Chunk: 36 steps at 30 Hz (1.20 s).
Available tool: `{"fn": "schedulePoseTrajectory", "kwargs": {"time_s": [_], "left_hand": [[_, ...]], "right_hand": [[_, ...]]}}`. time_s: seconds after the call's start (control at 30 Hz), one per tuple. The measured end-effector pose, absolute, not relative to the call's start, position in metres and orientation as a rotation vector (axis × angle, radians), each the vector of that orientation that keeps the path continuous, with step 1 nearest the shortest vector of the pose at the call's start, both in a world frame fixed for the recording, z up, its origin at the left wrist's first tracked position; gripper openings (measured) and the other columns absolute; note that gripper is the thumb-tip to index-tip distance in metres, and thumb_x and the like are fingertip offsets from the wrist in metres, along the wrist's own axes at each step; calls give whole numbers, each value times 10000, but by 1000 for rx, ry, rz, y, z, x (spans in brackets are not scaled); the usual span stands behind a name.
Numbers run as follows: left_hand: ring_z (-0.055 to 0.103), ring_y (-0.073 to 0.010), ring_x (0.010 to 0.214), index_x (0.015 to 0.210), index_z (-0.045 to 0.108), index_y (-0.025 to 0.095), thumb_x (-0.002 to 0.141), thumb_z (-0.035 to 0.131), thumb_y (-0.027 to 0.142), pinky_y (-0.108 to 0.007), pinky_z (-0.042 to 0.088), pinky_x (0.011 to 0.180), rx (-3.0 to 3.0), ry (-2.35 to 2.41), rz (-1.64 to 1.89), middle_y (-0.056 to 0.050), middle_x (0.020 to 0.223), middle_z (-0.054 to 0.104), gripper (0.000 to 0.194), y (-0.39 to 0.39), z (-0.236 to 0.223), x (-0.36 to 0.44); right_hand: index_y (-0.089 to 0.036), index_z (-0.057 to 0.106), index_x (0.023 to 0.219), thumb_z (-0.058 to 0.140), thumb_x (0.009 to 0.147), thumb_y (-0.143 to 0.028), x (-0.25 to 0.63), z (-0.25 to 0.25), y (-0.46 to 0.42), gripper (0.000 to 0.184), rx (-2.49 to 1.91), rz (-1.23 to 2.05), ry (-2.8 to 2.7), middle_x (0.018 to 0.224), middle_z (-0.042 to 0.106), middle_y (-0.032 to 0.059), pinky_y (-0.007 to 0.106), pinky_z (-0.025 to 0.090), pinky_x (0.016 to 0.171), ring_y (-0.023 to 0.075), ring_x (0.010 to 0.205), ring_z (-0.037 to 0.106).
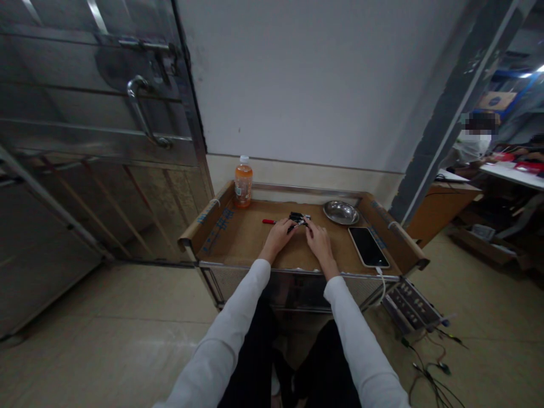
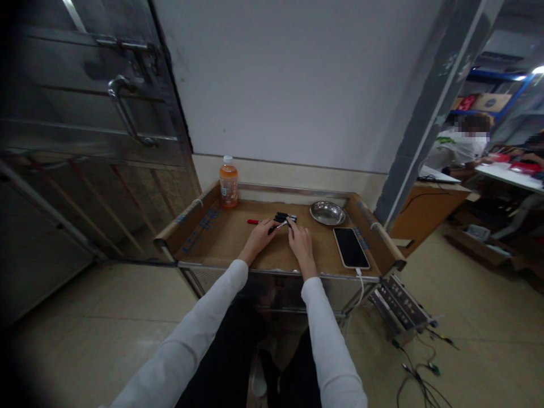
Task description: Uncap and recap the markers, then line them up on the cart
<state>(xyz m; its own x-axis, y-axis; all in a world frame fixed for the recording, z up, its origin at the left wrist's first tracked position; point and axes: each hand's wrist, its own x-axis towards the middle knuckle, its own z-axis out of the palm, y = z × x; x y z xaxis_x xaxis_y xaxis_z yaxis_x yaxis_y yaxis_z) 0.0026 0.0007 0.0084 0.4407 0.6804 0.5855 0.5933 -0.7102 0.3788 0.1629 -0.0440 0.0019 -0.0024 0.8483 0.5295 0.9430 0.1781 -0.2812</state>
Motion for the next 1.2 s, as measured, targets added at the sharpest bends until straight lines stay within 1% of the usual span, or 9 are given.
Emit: {"fn": "schedulePoseTrajectory", "kwargs": {"time_s": [0.1,0.27,0.4,0.53,0.63,0.77,0.87,1.0,1.2], "left_hand": [[602,-184,940,1009,619,196,917,509,252,-317,468,868,2555,1117,1126,-69,1006,649,154,0,8,3],[609,-188,931,984,625,188,898,537,217,-315,470,858,2604,1181,1067,-67,986,653,126,0,8,4],[610,-193,930,986,630,191,893,547,213,-316,468,848,2640,1182,1045,-66,979,656,127,-1,10,4],[602,-195,950,1011,628,208,899,541,227,-316,452,852,2693,1168,1026,-59,1018,655,143,-3,10,5],[588,-217,962,1022,622,200,916,513,276,-333,434,849,2664,1382,1098,-71,1008,651,170,-2,9,4],[572,-231,962,1047,602,183,955,420,325,-346,412,840,2363,1784,1390,-94,999,642,248,-1,9,1],[566,-241,961,1057,589,163,971,362,320,-353,404,834,2158,1969,1510,-114,1007,637,289,-1,12,-2],[563,-251,959,1068,583,149,979,318,307,-362,398,834,2129,2053,1499,-125,1008,638,321,-1,16,-1],[564,-256,961,1057,585,151,978,317,306,-362,402,831,2125,2116,1451,-119,1021,641,320,1,16,0]], "right_hand": [[-163,464,1357,327,942,-165,161,0,-42,437,-1625,-135,-1877,1117,664,115,291,436,845,193,975,610],[-157,496,1329,344,942,-186,159,-4,-40,416,-1714,-123,-1849,1058,677,121,283,457,819,197,926,634],[-155,510,1312,356,926,-164,160,-5,-39,416,-1740,-145,-1820,1047,674,127,300,461,812,209,908,631],[-144,547,1252,346,898,-123,162,-6,-38,408,-1638,-163,-1774,1094,660,125,329,450,882,215,971,603],[-133,580,1184,345,873,-88,163,-6,-38,393,-1589,-158,-1750,1124,648,122,341,432,933,214,1030,575],[-147,610,1126,391,903,-154,161,-6,-37,313,-1580,-164,-1846,1098,642,117,337,431,928,215,1030,566],[-167,606,1146,422,925,-224,155,-4,-37,293,-1586,-195,-1976,1108,635,111,341,419,935,220,1041,558],[-192,556,1245,439,932,-267,143,2,-36,342,-1626,-269,-2118,1144,614,112,347,406,934,233,1086,533],[-242,548,1264,399,955,-284,121,10,-23,346,-1674,-246,-2198,1165,584,106,347,413,906,229,1062,537]]}}
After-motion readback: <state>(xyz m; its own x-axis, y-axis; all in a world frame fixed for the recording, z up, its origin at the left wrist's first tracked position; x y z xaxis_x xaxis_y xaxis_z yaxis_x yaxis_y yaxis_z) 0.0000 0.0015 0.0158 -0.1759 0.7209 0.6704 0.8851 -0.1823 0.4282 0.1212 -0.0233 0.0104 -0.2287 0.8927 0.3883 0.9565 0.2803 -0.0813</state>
